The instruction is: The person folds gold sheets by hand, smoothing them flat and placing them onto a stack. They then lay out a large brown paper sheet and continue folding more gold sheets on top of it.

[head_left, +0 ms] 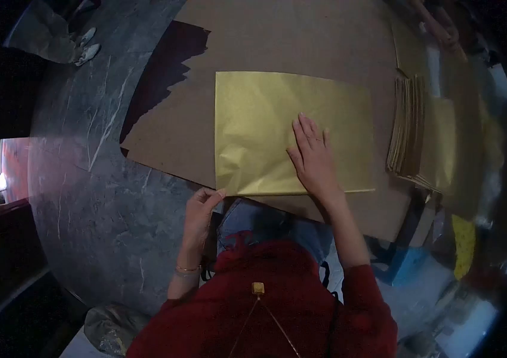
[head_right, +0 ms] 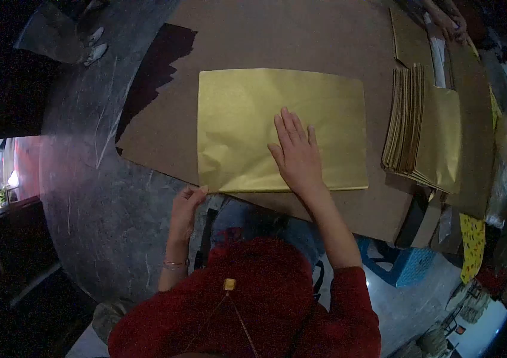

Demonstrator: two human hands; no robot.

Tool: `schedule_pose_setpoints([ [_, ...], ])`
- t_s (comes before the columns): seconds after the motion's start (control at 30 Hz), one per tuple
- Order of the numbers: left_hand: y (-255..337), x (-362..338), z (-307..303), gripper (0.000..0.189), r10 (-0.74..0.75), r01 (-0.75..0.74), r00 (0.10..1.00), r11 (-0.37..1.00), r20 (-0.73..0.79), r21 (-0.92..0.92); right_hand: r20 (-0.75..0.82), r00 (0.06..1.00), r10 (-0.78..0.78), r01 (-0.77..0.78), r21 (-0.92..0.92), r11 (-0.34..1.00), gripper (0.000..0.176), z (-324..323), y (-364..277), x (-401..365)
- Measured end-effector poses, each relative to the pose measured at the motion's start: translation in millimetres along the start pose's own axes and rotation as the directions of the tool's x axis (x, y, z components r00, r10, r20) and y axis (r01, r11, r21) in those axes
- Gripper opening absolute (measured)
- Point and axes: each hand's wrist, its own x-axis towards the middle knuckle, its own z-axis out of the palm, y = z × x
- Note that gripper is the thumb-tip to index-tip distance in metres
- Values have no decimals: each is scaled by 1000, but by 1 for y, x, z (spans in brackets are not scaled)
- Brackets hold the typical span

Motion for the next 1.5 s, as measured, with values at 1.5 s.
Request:
schedule_pose_setpoints([
  [1.5, 72, 121, 51, 60, 589, -518, 515, -366, 623, 773, -145, 989, -12, 13, 4, 1000, 56, 7, -2, -4],
])
